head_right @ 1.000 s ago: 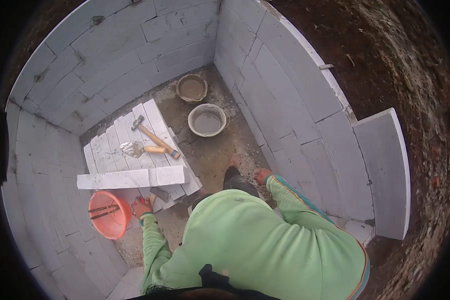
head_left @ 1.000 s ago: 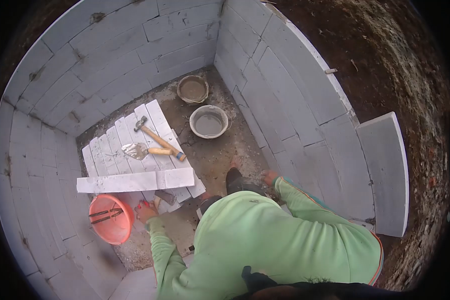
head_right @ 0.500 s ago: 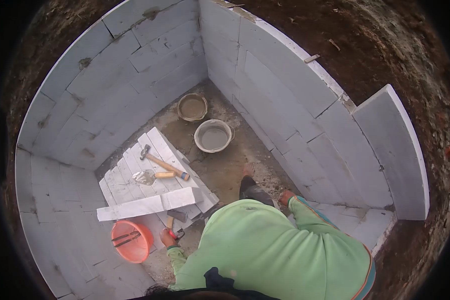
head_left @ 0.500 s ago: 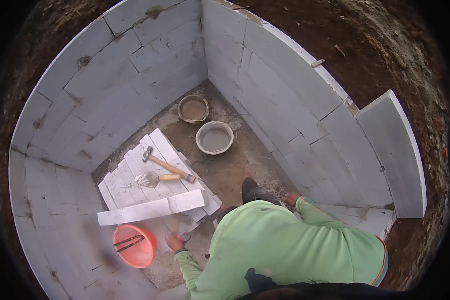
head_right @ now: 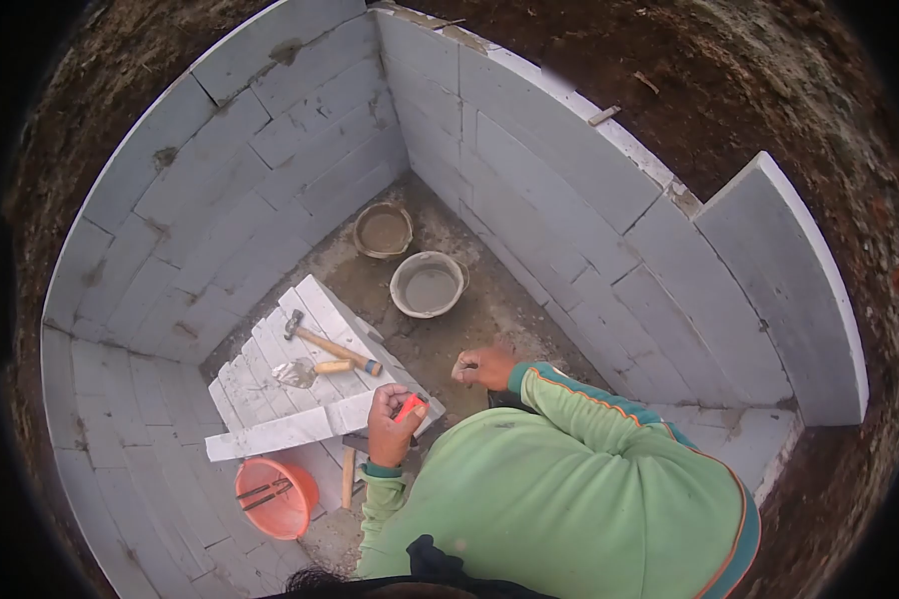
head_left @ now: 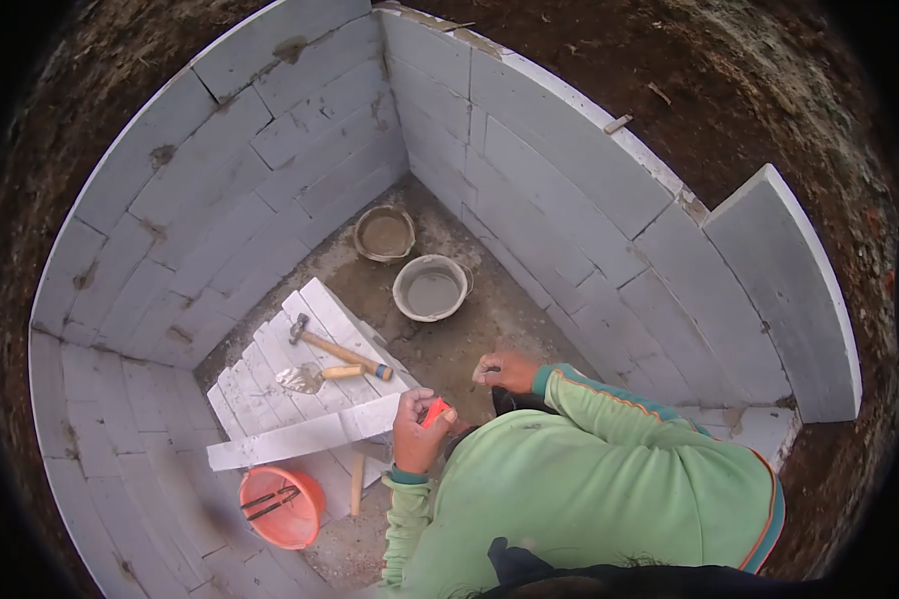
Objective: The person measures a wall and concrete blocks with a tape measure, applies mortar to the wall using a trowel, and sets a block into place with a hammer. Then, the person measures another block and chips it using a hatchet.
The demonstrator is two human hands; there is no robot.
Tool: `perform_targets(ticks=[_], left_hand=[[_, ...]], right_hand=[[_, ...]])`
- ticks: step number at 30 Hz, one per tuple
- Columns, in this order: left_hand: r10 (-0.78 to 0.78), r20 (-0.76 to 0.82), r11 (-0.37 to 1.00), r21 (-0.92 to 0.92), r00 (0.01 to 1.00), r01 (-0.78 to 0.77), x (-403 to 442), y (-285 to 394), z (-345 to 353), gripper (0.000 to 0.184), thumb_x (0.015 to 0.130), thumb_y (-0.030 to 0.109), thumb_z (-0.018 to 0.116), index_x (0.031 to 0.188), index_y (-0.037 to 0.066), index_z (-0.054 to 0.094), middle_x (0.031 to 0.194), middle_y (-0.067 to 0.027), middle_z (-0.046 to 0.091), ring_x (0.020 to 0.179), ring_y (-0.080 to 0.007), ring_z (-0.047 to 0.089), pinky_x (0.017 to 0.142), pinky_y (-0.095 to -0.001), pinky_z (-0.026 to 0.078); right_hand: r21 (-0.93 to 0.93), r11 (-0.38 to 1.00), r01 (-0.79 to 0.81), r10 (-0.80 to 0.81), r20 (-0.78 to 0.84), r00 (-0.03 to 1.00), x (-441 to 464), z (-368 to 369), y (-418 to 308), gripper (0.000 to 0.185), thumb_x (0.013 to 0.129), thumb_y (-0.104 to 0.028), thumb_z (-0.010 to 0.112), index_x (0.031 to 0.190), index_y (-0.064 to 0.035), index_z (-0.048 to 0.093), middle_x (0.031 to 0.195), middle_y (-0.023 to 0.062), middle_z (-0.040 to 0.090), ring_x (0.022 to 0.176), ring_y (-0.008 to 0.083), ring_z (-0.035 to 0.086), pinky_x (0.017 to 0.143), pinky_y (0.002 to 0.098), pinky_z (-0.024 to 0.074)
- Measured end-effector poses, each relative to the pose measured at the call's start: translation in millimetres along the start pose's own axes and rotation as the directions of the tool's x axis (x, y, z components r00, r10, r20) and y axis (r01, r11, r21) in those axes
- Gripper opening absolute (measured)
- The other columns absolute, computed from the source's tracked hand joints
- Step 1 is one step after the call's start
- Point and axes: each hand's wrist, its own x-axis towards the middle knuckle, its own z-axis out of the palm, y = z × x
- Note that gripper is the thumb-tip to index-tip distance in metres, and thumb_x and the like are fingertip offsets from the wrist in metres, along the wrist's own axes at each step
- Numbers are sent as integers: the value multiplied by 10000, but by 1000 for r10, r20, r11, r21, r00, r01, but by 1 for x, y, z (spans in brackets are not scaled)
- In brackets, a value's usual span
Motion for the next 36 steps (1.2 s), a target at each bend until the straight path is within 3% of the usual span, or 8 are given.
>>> perform_targets(ticks=[2,11,13,17,19,23,31,36], left_hand=[[68,49,987,141,997,-74,19,10,11,540,810,181,822,1220,-2,521,994,-81,642,890,-149,622,823,-296,526],[62,225,970,218,972,-112,81,17,59,614,792,217,859,1259,1,524,992,-53,623,901,-111,596,814,-278,519],[51,291,966,229,955,-122,105,22,71,561,787,208,856,1222,4,567,995,-60,633,897,-120,605,815,-286,520],[150,376,741,570,914,-356,160,57,81,387,793,190,792,1127,44,662,1012,-104,671,904,-249,653,839,-371,514],[183,447,590,663,876,-461,192,65,77,321,815,221,733,1095,69,695,1031,-133,677,935,-339,661,857,-430,504],[109,437,405,800,893,-442,241,62,71,236,860,188,665,1066,89,722,997,-149,681,909,-366,649,844,-457,485],[132,434,217,864,891,-453,294,87,83,120,907,130,652,978,94,742,906,-126,691,885,-356,648,839,-449,471],[83,549,250,796,832,-551,336,78,87,114,903,124,662,974,81,740,911,-136,689,882,-366,643,812,-448,478]], right_hand=[[307,943,-132,104,107,989,-2,5,-66,271,949,-290,676,1107,-71,702,982,9,704,868,144,673,779,332,556],[546,823,-157,92,144,985,1,-44,-52,256,875,-204,777,1048,-65,648,860,-1,617,738,84,591,635,263,504],[582,804,-119,95,72,993,5,-63,-46,242,859,-191,789,978,-73,614,820,-18,584,715,74,574,611,261,484],[706,706,55,79,-155,985,9,-117,-45,278,825,-179,810,872,-95,549,782,-36,536,680,66,551,571,249,438],[593,797,116,42,-246,968,5,-156,-45,285,807,-179,814,854,-97,545,770,-36,520,683,70,529,585,255,422],[308,934,182,-34,-429,903,-12,-219,-31,291,776,-178,815,833,-84,546,753,-34,483,701,83,474,630,279,401],[343,927,150,86,-584,808,-53,-253,-16,289,779,-191,808,843,-67,555,760,-22,478,716,96,442,653,288,396],[373,905,202,109,-664,740,-54,-243,-6,271,789,-169,801,889,-67,571,789,-27,489,730,90,443,659,284,400]])
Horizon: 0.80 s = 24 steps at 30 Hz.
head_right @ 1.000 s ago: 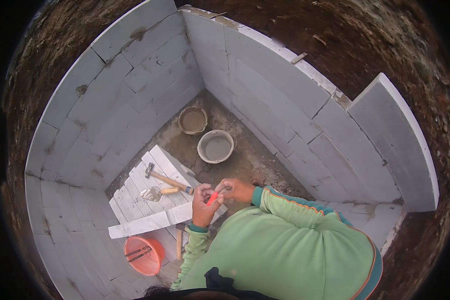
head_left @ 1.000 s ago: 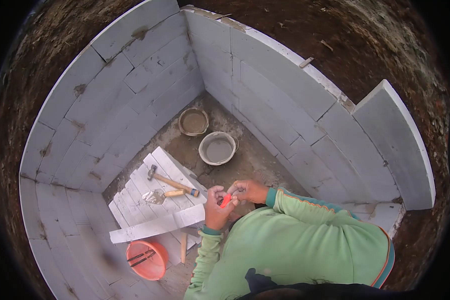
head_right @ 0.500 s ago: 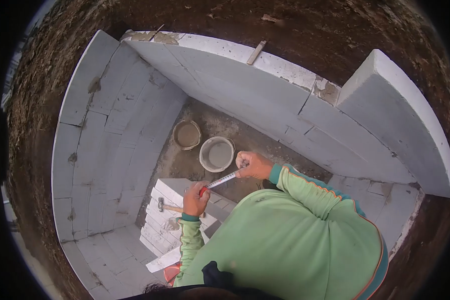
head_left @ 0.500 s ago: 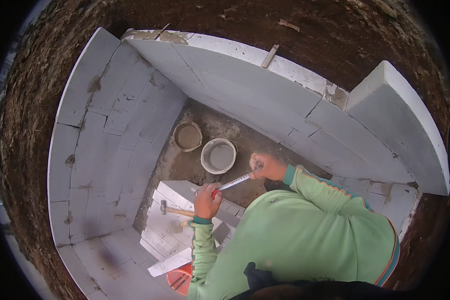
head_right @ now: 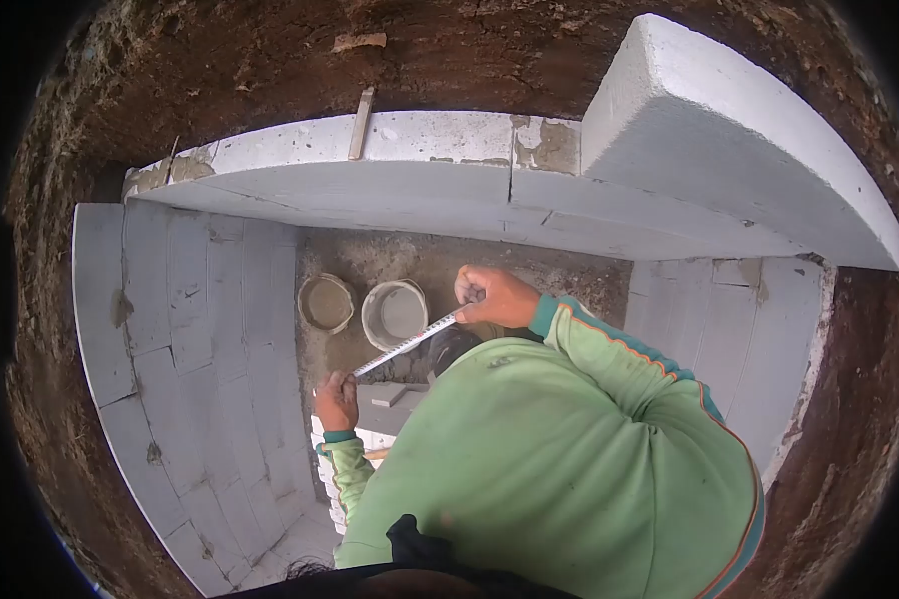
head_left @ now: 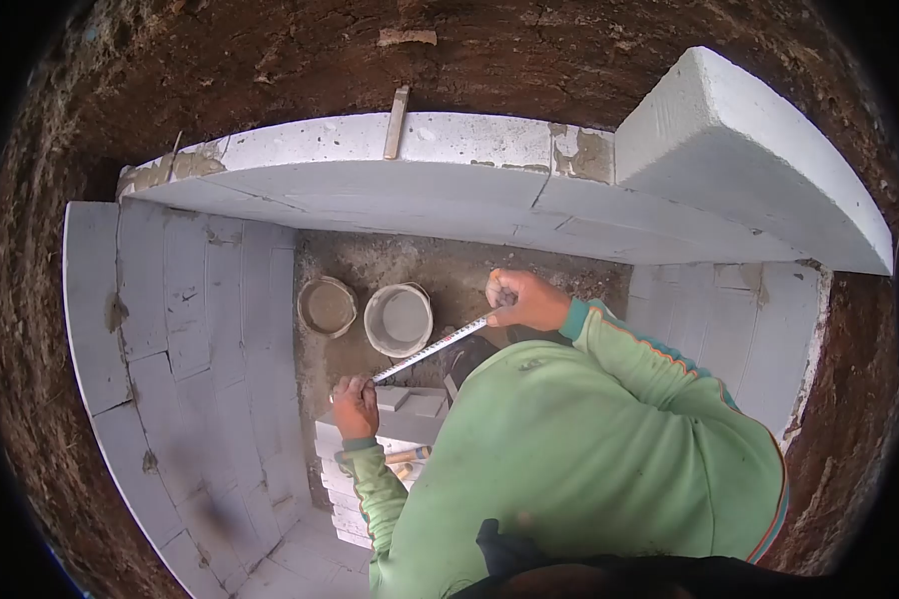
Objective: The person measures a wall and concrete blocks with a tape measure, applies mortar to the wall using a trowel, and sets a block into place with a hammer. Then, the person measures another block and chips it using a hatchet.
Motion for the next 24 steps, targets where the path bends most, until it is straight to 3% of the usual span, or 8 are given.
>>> perform_targets(ticks=[4,7,8,11,14,20,24], left_hand=[[143,35,988,-61,989,-140,36,-1,13,135,909,150,657,984,78,743,911,-143,688,883,-372,642,803,-448,483],[210,16,960,-194,978,-203,62,0,25,153,919,183,648,986,85,745,917,-145,689,887,-383,641,804,-451,485],[210,14,953,-225,978,-201,69,4,26,151,920,185,647,983,88,745,922,-144,691,889,-385,642,803,-454,486],[209,5,959,-199,978,-203,82,2,23,135,920,191,647,964,103,739,929,-145,697,893,-389,650,800,-477,491],[197,49,959,-215,979,-182,92,-13,26,157,933,211,624,990,109,729,932,-133,689,904,-388,639,852,-472,467],[232,53,953,-212,971,-216,101,-43,18,133,920,208,630,967,132,727,940,-124,688,909,-393,645,840,-493,473],[271,39,946,-196,962,-258,112,-51,9,118,907,189,640,960,127,725,942,-122,686,900,-390,644,800,-493,492]], right_hand=[[46,999,-3,11,-174,985,-2,-2,-2,257,825,-137,793,948,-66,579,834,-28,534,741,81,494,671,262,426],[398,917,30,140,-390,910,-1,15,-19,218,871,-107,767,978,-58,584,871,-10,584,752,83,556,674,247,461],[433,900,53,136,-394,909,1,18,-15,218,906,-59,723,1064,-57,573,872,-5,556,826,99,585,672,288,514],[468,884,-11,263,-478,838,13,43,-9,196,933,-82,702,1087,-46,587,846,14,568,775,105,580,665,304,521],[496,867,41,216,-449,867,24,73,3,160,970,-108,666,1100,-39,603,821,19,582,726,108,581,640,309,528],[505,850,-152,374,-374,849,42,116,-5,171,993,-177,667,1107,-51,649,805,6,606,653,87,560,608,263,518],[473,860,-189,393,-379,838,54,135,-7,165,1003,-192,657,1095,-56,652,818,7,623,659,84,565,595,262,521]])
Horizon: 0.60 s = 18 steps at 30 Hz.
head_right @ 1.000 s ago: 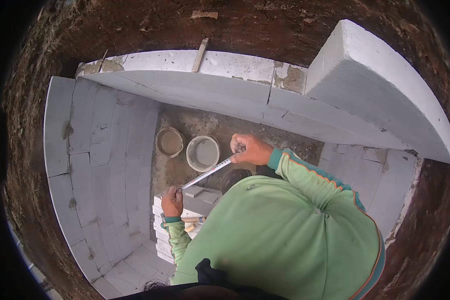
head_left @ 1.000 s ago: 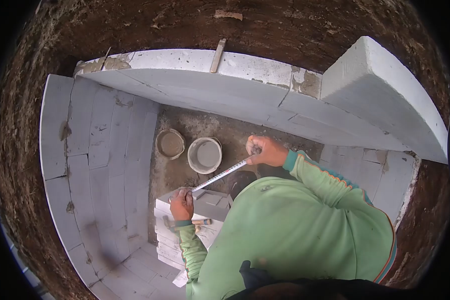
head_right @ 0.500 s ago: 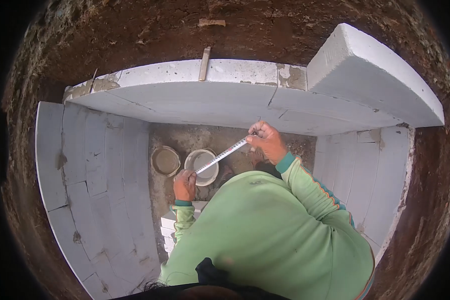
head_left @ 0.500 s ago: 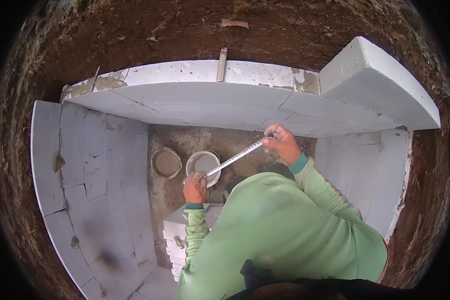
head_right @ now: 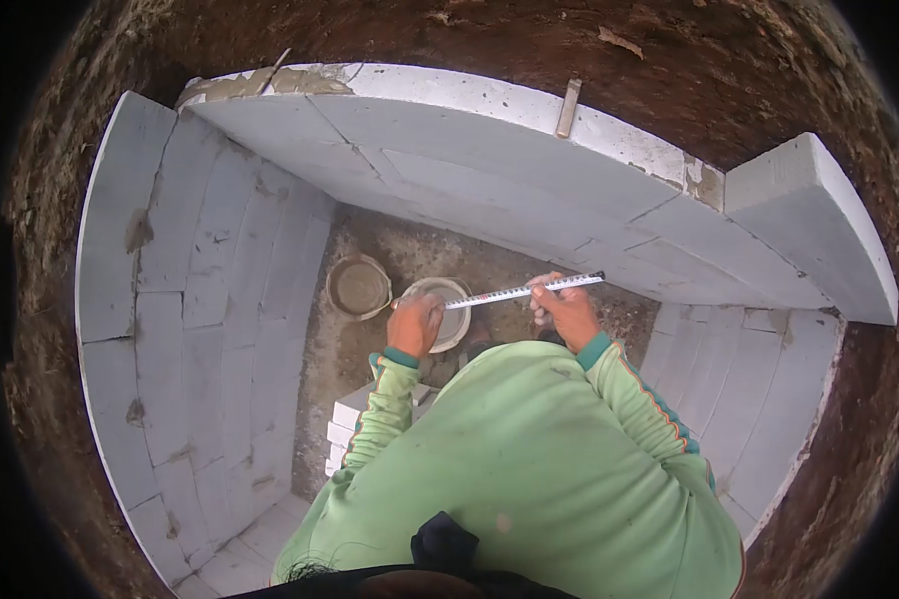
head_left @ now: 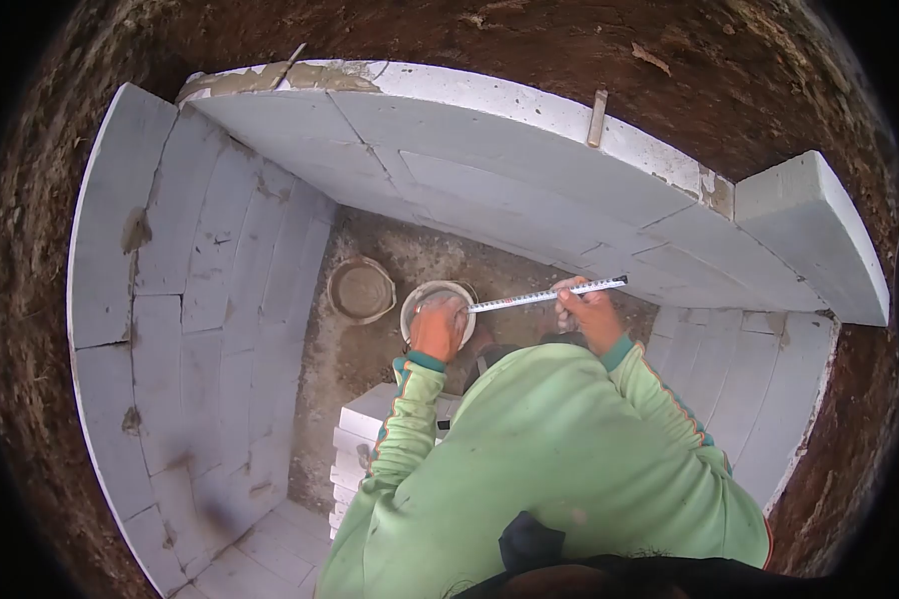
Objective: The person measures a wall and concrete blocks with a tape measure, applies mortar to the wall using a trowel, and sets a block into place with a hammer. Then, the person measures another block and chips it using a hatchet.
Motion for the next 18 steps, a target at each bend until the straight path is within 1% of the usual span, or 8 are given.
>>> perform_targets(ticks=[2,5,7,9,10,13,16,18], left_hand=[[66,-52,998,-1,996,-66,6,-12,-1,120,883,177,650,955,115,722,932,-134,691,901,-387,646,783,-495,497],[141,-52,989,61,989,-138,24,-16,-19,114,862,166,665,942,110,724,924,-123,691,899,-371,649,781,-478,499],[192,-116,976,124,974,-178,48,-15,-40,111,853,157,682,942,112,732,910,-105,680,881,-352,645,781,-461,498],[292,-211,954,135,933,-268,76,-9,-77,110,857,139,691,953,110,737,923,-95,681,891,-334,645,776,-443,500],[313,-213,943,190,926,-274,90,-7,-98,116,868,134,688,969,109,739,936,-90,687,905,-326,645,777,-435,504],[341,-262,918,299,903,-260,125,-9,-154,134,896,131,682,1013,107,743,975,-77,699,941,-313,644,801,-415,511],[424,-280,871,386,861,-303,156,-9,-194,137,914,155,678,1028,113,741,979,-80,695,919,-319,644,805,-410,514],[455,-277,845,433,846,-313,175,2,-210,136,928,174,668,1030,121,741,989,-81,696,916,-324,648,801,-412,515]], right_hand=[[21,1000,-11,11,-25,1000,-3,11,-3,168,1005,-196,655,1087,-49,651,825,9,633,679,86,579,612,259,521],[14,981,194,-194,-24,981,8,13,6,177,1008,-207,652,1071,-43,653,836,13,642,712,90,594,638,256,517],[90,968,234,-225,-107,969,12,16,-4,175,1010,-218,650,1044,-46,654,833,17,646,729,94,595,651,255,508],[149,931,333,-294,-236,926,13,19,-30,184,1007,-229,655,1025,-46,653,823,19,644,708,96,584,638,260,505],[174,909,379,-322,-283,903,12,17,-46,189,1006,-235,658,1016,-46,652,818,20,643,698,97,579,631,263,503],[111,865,489,-401,-433,808,8,-3,-88,194,1009,-265,663,993,-73,637,803,5,635,690,101,574,629,280,510],[97,846,525,-401,-533,745,4,-27,-121,233,976,-275,699,965,-51,638,780,17,635,664,95,567,583,260,481],[137,828,543,-378,-579,722,4,-34,-140,222,963,-276,713,966,-69,636,777,8,634,660,93,565,571,257,470]])
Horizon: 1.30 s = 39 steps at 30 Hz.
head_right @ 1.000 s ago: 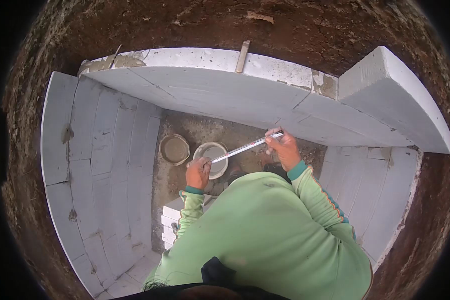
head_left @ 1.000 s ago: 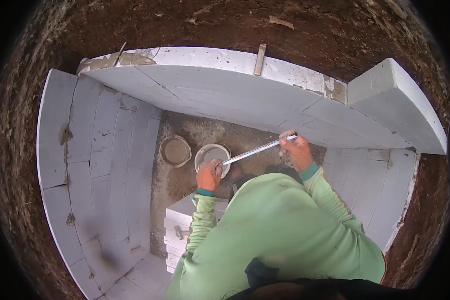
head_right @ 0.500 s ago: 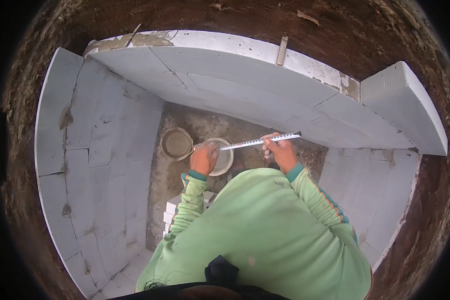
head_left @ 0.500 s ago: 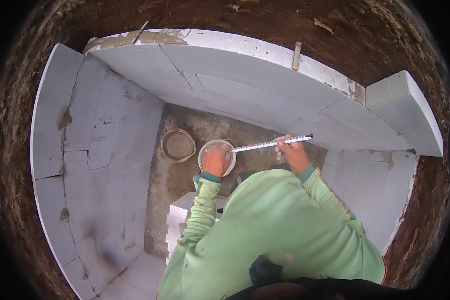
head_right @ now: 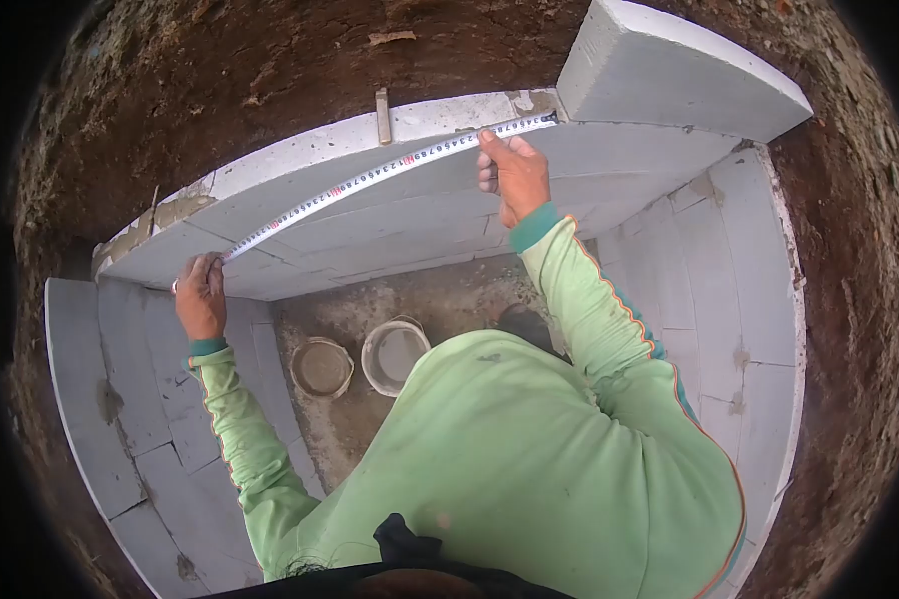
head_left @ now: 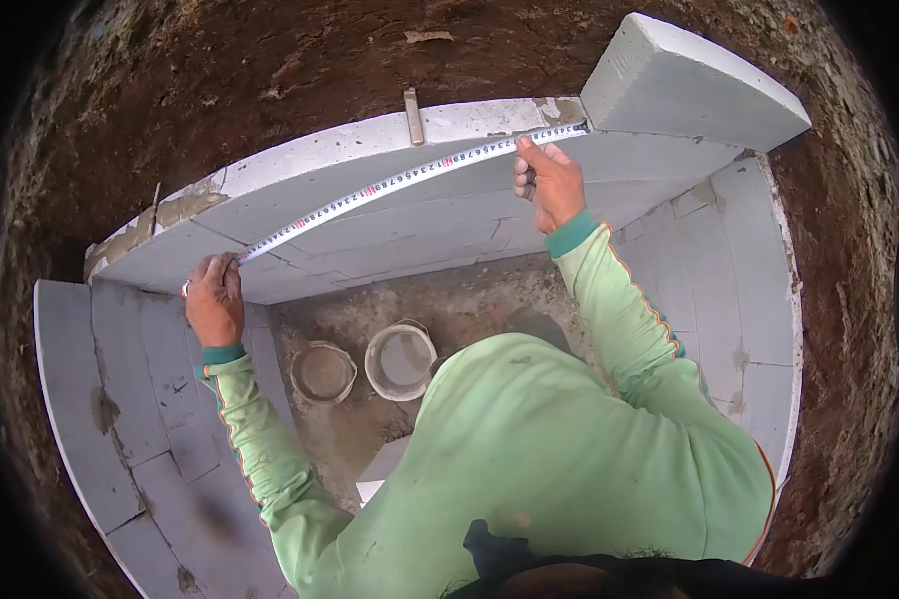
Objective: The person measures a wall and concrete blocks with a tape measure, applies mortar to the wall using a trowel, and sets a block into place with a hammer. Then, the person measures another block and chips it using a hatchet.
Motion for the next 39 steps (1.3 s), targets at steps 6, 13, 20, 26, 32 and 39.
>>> perform_targets(ticks=[6,13,20,26,32,39], left_hand=[[-26,47,996,87,999,22,66,30,6,184,955,260,625,1048,152,741,1031,-90,705,953,-346,676,791,-464,538],[15,50,989,143,999,-22,103,43,45,175,945,253,617,1038,170,739,1037,-90,697,961,-353,684,786,-498,549],[5,92,978,208,996,-24,115,50,50,160,926,231,616,1015,173,735,1004,-89,678,1018,-336,662,860,-493,529],[69,84,962,260,994,-89,118,46,58,153,907,226,628,1008,164,725,1005,-85,676,1020,-331,661,868,-496,526],[24,105,971,232,994,-48,121,50,57,147,909,227,629,1005,170,724,991,-90,674,1013,-329,664,870,-491,522],[129,86,939,310,988,-150,128,41,63,153,924,246,609,998,175,722,997,-95,675,1011,-335,668,822,-495,535]], right_hand=[[63,997,-39,46,-112,993,30,-7,-37,205,938,-271,741,1018,-118,630,799,-22,639,655,89,563,563,246,451],[15,999,-53,54,-135,989,45,-18,-44,219,925,-270,759,1035,-138,623,831,-32,655,669,92,575,579,260,453],[-18,995,-93,90,-150,985,49,-19,-43,261,921,-284,769,1064,-133,612,839,-28,657,681,92,581,581,268,454],[-17,994,-103,99,-160,982,51,-15,-40,191,936,-292,750,1002,-155,633,807,-55,617,666,77,545,555,237,410],[-61,991,-120,109,-160,981,49,-12,-44,168,942,-299,741,956,-162,644,788,-73,601,649,64,523,548,231,396],[-64,991,-117,106,-162,981,54,-11,-44,170,938,-295,745,951,-159,644,784,-73,596,661,64,519,561,234,397]])
